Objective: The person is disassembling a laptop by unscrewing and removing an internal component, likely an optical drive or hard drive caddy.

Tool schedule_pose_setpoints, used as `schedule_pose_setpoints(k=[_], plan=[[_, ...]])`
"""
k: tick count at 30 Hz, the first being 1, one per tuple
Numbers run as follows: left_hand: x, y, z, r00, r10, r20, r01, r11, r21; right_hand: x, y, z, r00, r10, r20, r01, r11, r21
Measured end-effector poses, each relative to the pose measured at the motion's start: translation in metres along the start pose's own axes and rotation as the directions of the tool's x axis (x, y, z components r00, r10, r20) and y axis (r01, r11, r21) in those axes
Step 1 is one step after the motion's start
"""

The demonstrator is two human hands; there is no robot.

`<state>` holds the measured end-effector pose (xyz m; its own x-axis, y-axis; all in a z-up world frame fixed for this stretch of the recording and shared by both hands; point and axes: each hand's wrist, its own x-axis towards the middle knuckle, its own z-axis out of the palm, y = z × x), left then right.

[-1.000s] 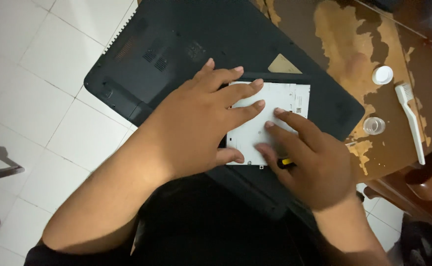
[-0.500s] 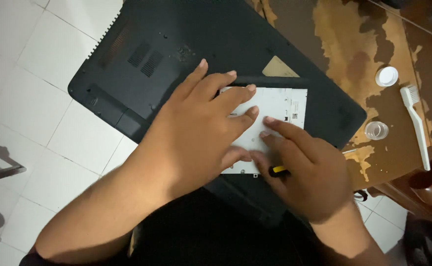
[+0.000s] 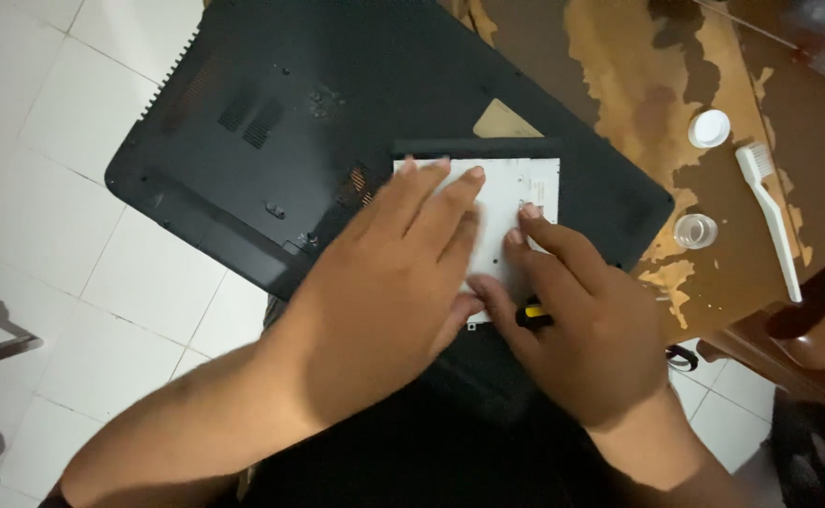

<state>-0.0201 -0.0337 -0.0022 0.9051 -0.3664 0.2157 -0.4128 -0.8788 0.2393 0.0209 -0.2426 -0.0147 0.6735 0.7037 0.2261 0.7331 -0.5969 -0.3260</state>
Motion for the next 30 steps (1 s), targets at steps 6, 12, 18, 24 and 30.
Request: schedule_pose_setpoints(k=[6,12,18,24,30], plan=[[-0.002,0.000,0.011,0.996,0.072,0.045,-0.078,0.987,0.143,-0.005,-0.001,0.000,0.999,0.042,-0.002,-0.042,0.996,-0.074],[-0.004,-0.025,0.004,0.996,0.070,-0.056,-0.080,0.976,-0.204,-0.003,-0.007,-0.005,0.998,0.067,0.008,-0.067,0.998,-0.018],[0.001,-0.031,0.020,0.986,0.099,-0.131,-0.133,0.949,-0.287,-0.006,-0.005,-0.005,0.998,0.070,0.011,-0.069,0.995,-0.071],[0.005,-0.032,0.019,0.974,0.161,-0.158,-0.210,0.900,-0.383,0.001,-0.006,-0.014,0.994,0.086,0.067,-0.078,0.991,-0.113],[0.005,-0.025,0.017,0.990,0.126,-0.066,-0.138,0.965,-0.225,-0.018,0.035,-0.066,0.979,0.180,0.094,-0.192,0.971,0.143]])
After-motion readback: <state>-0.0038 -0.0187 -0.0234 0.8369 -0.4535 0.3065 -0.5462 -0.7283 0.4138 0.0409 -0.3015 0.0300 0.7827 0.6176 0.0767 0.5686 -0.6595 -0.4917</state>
